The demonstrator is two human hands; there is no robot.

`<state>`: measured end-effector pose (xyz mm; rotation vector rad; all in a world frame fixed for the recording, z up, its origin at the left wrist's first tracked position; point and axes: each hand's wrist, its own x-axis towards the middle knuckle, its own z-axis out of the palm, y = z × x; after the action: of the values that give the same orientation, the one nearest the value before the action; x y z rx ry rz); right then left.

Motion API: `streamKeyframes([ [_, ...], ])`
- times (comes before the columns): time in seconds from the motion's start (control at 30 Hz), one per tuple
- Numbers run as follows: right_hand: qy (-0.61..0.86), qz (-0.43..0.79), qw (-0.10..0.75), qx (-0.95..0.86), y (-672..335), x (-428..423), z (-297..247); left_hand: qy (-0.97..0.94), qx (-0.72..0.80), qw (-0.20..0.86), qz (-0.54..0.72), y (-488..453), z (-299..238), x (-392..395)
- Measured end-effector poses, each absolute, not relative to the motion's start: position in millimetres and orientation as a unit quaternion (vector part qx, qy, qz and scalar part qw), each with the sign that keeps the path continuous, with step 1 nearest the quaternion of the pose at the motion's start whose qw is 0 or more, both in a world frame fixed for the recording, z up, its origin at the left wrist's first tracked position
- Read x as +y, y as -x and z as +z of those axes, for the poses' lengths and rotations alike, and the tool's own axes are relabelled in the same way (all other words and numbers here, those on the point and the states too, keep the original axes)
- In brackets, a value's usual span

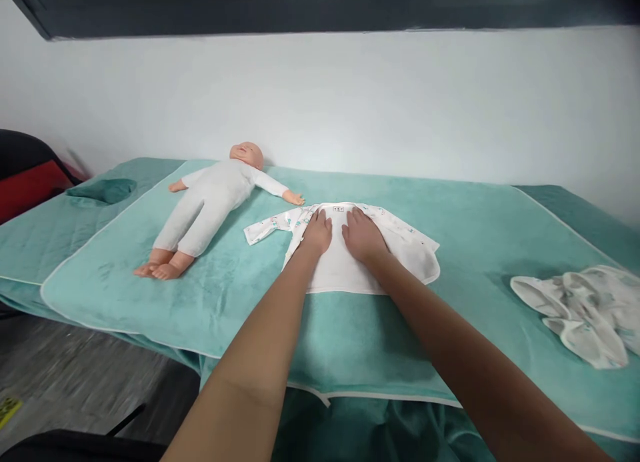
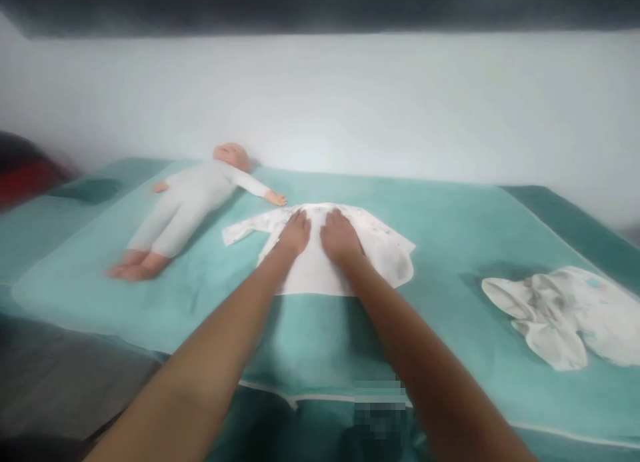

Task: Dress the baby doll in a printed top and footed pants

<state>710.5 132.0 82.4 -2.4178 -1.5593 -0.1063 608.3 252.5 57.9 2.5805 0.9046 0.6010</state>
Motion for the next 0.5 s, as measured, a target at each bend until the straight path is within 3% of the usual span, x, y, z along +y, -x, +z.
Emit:
streamKeyframes([
  [0.5, 0.832, -0.049, 0.090, -0.545, -692.5, 117.9, 78.9, -0.911, 0.299, 0.121, 0.257, -575.1, 82.6, 212.3],
])
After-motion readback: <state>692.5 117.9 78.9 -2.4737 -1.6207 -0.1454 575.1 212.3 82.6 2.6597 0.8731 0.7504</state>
